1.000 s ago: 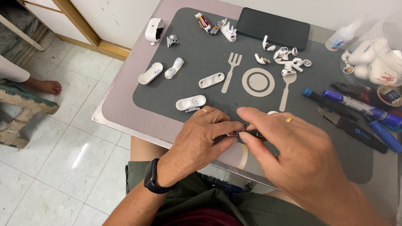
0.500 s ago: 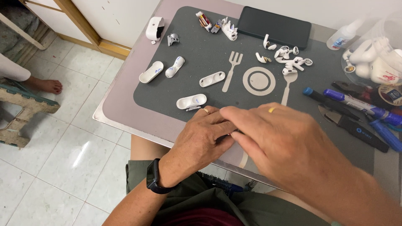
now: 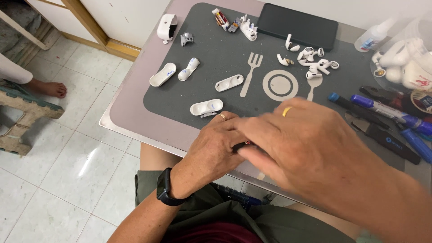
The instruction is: Assembling small electronic components and plastic housings to create earbuds on a repair bench.
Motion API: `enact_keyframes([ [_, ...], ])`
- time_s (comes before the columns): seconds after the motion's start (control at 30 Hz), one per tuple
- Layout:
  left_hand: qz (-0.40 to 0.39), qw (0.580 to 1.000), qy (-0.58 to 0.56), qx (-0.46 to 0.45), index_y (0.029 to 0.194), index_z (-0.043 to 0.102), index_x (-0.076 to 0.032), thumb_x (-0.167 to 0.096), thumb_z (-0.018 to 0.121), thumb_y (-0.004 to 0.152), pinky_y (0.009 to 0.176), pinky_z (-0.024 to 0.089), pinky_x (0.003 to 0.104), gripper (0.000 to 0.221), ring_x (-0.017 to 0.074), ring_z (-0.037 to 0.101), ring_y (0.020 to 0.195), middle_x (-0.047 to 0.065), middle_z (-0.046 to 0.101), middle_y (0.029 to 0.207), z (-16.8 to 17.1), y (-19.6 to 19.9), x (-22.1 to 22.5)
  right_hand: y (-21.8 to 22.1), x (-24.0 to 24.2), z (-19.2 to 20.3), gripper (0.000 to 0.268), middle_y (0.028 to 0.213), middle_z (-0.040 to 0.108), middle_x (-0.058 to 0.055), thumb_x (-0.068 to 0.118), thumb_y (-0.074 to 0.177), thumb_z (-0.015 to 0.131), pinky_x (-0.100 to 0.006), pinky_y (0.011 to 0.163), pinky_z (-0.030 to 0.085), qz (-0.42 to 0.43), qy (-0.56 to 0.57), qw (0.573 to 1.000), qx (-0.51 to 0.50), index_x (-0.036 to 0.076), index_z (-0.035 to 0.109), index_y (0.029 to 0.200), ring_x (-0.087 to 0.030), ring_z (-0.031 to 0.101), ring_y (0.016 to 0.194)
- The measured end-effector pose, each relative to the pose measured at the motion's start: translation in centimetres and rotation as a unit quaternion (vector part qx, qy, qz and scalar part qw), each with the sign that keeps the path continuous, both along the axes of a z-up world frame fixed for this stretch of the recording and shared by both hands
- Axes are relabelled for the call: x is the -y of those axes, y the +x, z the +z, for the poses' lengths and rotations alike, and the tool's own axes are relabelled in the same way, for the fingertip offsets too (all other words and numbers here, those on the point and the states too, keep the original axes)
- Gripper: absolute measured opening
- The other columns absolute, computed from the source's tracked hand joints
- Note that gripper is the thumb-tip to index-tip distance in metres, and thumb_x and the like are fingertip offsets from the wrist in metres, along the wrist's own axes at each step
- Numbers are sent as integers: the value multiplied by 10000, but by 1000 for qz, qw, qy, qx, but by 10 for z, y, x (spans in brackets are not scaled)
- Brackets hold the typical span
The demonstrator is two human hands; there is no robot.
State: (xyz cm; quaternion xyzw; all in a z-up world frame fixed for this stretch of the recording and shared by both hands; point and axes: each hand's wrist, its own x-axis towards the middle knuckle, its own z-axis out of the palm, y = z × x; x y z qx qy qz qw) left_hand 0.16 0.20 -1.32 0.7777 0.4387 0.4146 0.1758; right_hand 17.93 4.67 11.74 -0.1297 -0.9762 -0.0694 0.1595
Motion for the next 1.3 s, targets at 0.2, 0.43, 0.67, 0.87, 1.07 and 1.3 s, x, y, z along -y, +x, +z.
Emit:
enact_keyframes([
  [0.2,-11,1000,5,1,795,615,-86,-17,673,908,843,453,336,145,223,486,830,14,552,803,12,0,1,0,-3,-10,373,525,432,39,93,922,830,-457,876,608,13,-29,998,-57,134,516,724,-149,421,445],
  [0.43,-1,1000,-6,-14,832,625,-116,-52,637,905,864,442,337,98,223,497,865,6,538,807,9,0,2,3,-2,-10,258,585,406,32,96,1006,667,-360,450,360,-17,-37,999,-13,174,533,799,-177,380,481],
  [0.67,2,1000,15,-3,810,666,-88,-45,697,899,857,461,355,104,244,540,899,27,643,862,4,1,0,-1,-1,-5,124,562,386,30,-13,945,652,-381,687,463,10,-33,998,-52,95,692,993,-165,373,513],
  [0.87,5,1000,27,5,761,596,-87,-27,685,902,863,476,370,176,262,527,865,30,587,778,3,1,2,-2,1,-11,158,588,436,33,-2,949,657,-349,596,477,10,-40,998,-45,88,667,1079,-192,374,502],
  [1.07,4,1000,18,0,754,566,-91,-1,663,863,841,464,365,172,244,490,824,23,574,771,2,2,3,-4,4,-9,206,688,494,23,-42,930,638,-344,620,480,14,-65,997,-44,82,617,1093,-188,437,552],
  [1.3,0,1000,0,5,768,558,-112,1,612,900,882,453,347,182,241,520,872,-12,549,726,8,2,3,-4,3,-4,194,563,406,32,-64,982,594,-328,625,472,14,-18,999,-43,56,688,1102,-214,342,492],
])
